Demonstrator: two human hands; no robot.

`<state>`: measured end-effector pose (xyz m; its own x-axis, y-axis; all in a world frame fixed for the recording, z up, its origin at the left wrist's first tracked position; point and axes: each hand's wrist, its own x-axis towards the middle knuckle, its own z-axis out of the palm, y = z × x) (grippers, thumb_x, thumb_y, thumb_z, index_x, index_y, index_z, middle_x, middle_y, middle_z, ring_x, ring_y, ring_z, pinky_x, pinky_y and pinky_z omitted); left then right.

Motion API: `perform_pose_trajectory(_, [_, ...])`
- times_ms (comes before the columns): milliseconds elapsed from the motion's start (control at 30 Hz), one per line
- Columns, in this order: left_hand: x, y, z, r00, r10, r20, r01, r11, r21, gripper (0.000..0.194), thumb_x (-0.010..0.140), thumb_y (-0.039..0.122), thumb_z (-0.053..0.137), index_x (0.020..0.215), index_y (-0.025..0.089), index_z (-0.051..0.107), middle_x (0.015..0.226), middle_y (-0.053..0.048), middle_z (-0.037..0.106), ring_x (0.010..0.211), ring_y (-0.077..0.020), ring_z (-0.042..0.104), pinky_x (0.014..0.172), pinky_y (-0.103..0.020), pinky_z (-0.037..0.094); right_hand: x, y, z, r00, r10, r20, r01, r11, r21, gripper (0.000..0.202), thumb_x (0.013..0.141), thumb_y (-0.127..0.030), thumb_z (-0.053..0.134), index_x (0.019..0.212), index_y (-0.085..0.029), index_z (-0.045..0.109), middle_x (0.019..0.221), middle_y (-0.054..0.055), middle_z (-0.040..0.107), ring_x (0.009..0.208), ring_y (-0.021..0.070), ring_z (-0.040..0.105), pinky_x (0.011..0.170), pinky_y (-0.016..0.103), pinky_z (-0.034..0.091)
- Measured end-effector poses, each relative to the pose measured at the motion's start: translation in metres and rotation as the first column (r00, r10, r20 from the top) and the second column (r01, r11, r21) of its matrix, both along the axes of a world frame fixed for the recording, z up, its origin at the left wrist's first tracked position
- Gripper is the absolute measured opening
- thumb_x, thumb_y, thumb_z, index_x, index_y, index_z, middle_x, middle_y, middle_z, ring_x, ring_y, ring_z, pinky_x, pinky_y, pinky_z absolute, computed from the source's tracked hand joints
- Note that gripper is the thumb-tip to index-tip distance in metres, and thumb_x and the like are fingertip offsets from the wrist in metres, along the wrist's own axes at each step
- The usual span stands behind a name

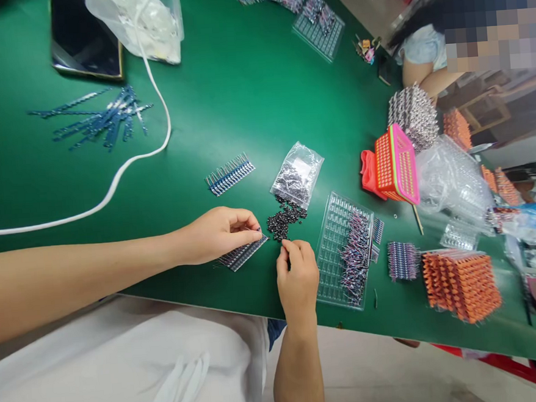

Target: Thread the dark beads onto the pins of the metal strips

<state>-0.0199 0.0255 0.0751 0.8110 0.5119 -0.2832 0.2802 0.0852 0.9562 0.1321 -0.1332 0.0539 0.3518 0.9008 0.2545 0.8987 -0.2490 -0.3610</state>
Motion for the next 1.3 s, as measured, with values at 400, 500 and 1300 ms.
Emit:
perform_pose_trajectory(400, [0.0,0.001,0.001,1.0,-0.01,-0.005,0.01,1.0,0.007,0.023,0.083,0.039,0.061,0.08,0.016,0.065,0.071,0.0,0.066,0.068,-0.0153,0.058,0.062,-0.025,0.042,0.0,-0.009,-0.002,1.0,0.003,0.0,-0.003,1.0,-0.001,0.023,0.095,-0.017,0.048,0.108,-0.021,0.067,0.095,0.007,0.064,0.09,0.0172,0.062,0.08,0.033,0.053])
perform_pose_trajectory(500, [0.0,0.001,0.001,1.0,-0.007,-0.002,0.007,1.0,0.012,0.023,0.083,0.039,0.061,0.079,0.016,0.065,0.07,0.0,0.066,0.067,-0.0151,0.057,0.062,-0.025,0.043,0.0,-0.01,-0.002,1.0,-0.017,-0.009,0.017,1.0,0.01,0.022,0.095,-0.018,0.049,0.108,-0.02,0.067,0.096,0.007,0.064,0.088,0.0168,0.063,0.079,0.033,0.053])
perform_pose_trajectory(1300, [-0.001,0.002,0.002,1.0,-0.015,-0.014,0.015,0.999,0.028,0.023,0.083,0.038,0.061,0.08,0.016,0.066,0.071,-0.001,0.068,0.068,-0.0155,0.058,0.063,-0.025,0.043,-0.001,-0.009,-0.001,0.992,-0.002,-0.13,-0.006,0.998,-0.058,0.017,0.096,-0.021,0.047,0.1,-0.02,0.063,0.091,0.005,0.062,0.078,0.0144,0.059,0.073,0.03,0.051])
